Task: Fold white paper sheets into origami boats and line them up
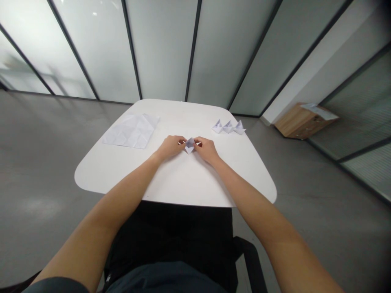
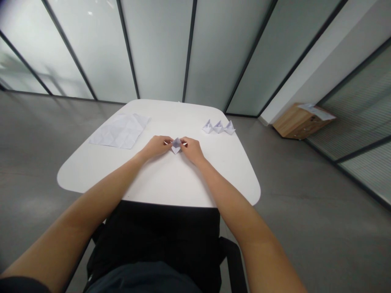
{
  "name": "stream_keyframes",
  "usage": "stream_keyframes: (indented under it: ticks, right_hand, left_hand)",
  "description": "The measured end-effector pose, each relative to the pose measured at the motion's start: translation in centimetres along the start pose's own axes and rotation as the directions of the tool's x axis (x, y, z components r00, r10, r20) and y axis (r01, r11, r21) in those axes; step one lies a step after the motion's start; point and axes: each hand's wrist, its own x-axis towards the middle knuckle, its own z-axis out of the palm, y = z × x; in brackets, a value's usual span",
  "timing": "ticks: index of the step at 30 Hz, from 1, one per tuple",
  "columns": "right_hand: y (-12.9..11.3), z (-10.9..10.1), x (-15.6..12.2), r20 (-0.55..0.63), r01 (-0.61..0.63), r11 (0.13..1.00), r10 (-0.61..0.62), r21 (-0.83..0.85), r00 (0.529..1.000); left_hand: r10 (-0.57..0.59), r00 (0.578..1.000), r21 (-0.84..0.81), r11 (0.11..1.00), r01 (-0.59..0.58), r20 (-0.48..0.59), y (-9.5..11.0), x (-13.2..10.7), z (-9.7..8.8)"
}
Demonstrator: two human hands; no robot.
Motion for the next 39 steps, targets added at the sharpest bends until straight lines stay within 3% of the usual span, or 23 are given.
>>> stream_keyframes:
  ticks: [16,28,39]
  right_hand:
    - [0.3,-0.1,0.3,0.064,-0.063,0.99,0.071,-0.13,0.995]
    - [0.7,-0.3,0.2,0.103,-0.036,0.995,0.046,-0.093,0.994]
    - [1.3,-0.3,0.3,0.176,0.048,0.995,-0.033,-0.084,0.984]
  left_hand:
    - [0.103,0.99,-0.064,0.993,-0.097,0.1,-0.5,0.0,-0.8]
    - [0.17,0.973,-0.119,0.981,-0.153,0.153,-1.5,0.1,-0.6]
    - [0.142,0.987,0.048,0.988,-0.146,0.076,-0.2,0.1,0.2]
